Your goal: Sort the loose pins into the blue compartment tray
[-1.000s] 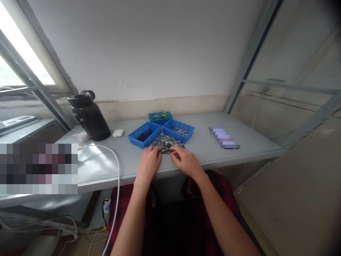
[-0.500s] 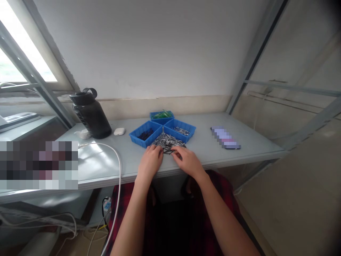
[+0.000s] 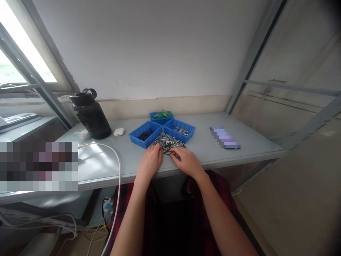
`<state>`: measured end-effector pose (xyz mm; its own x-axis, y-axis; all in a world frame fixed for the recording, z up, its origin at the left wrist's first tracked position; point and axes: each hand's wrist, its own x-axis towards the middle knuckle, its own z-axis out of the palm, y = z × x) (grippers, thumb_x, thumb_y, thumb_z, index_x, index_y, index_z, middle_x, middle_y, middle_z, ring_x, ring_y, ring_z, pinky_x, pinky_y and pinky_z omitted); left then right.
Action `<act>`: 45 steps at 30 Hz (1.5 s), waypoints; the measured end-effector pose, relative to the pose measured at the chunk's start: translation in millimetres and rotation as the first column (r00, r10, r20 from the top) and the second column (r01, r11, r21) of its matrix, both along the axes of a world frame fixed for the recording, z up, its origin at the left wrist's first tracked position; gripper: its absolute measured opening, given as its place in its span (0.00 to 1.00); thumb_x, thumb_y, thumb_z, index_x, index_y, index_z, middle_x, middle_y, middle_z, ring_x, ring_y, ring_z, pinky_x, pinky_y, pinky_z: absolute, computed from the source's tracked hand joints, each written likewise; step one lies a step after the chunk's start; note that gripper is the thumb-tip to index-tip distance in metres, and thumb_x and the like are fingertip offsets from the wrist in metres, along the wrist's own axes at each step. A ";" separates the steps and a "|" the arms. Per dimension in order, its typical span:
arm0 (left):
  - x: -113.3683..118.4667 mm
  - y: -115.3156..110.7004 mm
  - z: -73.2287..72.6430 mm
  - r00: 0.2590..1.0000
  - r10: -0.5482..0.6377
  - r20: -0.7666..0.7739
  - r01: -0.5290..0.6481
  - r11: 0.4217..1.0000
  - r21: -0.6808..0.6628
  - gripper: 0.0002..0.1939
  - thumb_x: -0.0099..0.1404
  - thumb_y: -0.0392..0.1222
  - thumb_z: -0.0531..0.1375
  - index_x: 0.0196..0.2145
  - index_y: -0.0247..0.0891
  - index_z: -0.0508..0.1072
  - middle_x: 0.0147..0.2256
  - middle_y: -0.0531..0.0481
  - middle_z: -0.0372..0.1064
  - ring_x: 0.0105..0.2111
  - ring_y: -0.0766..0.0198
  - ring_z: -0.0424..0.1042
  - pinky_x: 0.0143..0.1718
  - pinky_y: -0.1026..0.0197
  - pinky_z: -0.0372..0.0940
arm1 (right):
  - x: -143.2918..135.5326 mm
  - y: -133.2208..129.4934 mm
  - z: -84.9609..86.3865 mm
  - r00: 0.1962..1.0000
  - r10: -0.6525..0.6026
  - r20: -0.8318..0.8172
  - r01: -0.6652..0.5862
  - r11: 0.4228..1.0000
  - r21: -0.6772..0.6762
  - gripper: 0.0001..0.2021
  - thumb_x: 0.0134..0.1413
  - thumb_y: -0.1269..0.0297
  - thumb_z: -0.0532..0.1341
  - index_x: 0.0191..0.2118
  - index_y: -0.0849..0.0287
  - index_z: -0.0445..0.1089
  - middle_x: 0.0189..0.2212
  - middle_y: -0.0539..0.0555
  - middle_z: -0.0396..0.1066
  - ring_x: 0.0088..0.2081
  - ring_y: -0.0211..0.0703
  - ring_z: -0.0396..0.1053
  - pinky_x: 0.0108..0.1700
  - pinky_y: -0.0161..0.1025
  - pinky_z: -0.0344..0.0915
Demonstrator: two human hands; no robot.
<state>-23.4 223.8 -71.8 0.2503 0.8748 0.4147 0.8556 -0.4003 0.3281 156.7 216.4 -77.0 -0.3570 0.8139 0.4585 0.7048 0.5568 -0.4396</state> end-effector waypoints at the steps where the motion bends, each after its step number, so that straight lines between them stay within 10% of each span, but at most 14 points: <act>1: 0.0 0.0 -0.1 1.000 -0.004 0.006 0.005 1.000 -0.003 0.10 0.69 0.36 0.45 0.37 0.38 0.65 0.35 0.45 0.69 0.39 0.57 0.68 0.42 0.56 0.62 | 0.5 0.0 0.5 1.000 0.017 0.015 -0.017 1.000 0.004 0.11 0.61 0.64 0.54 0.47 0.55 0.69 0.40 0.53 0.74 0.43 0.44 0.69 0.46 0.41 0.64; 14: 4.6 -14.7 19.2 0.873 -0.152 0.464 0.254 0.953 -0.167 0.08 0.68 0.42 0.48 0.35 0.40 0.64 0.31 0.51 0.67 0.33 0.63 0.67 0.37 0.61 0.62 | 2.5 -2.0 2.2 0.991 -0.019 -0.131 0.004 0.993 -0.116 0.22 0.62 0.59 0.53 0.61 0.52 0.55 0.38 0.51 0.74 0.38 0.43 0.71 0.41 0.40 0.66; 21: 13.7 -18.2 18.8 0.774 -0.206 0.599 0.406 0.887 -0.220 0.09 0.68 0.43 0.49 0.33 0.38 0.64 0.31 0.51 0.66 0.33 0.63 0.66 0.38 0.61 0.62 | 3.9 -1.4 1.8 0.997 0.042 -0.071 -0.045 0.998 -0.046 0.13 0.65 0.64 0.48 0.50 0.53 0.66 0.42 0.53 0.74 0.42 0.43 0.70 0.44 0.39 0.65; 45: 8.3 -11.0 6.5 0.816 -0.070 0.573 0.240 0.944 -0.226 0.11 0.64 0.45 0.54 0.39 0.38 0.71 0.29 0.51 0.71 0.31 0.62 0.69 0.34 0.62 0.62 | 1.8 -1.3 3.2 0.998 0.013 -0.058 -0.016 0.999 -0.052 0.11 0.65 0.63 0.49 0.38 0.54 0.68 0.33 0.50 0.73 0.36 0.41 0.69 0.38 0.35 0.60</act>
<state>-15.0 212.8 -65.4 0.1961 0.9419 0.2728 0.4300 -0.3326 0.8393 158.4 215.1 -73.8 -0.3429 0.8324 0.4353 0.6694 0.5416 -0.5086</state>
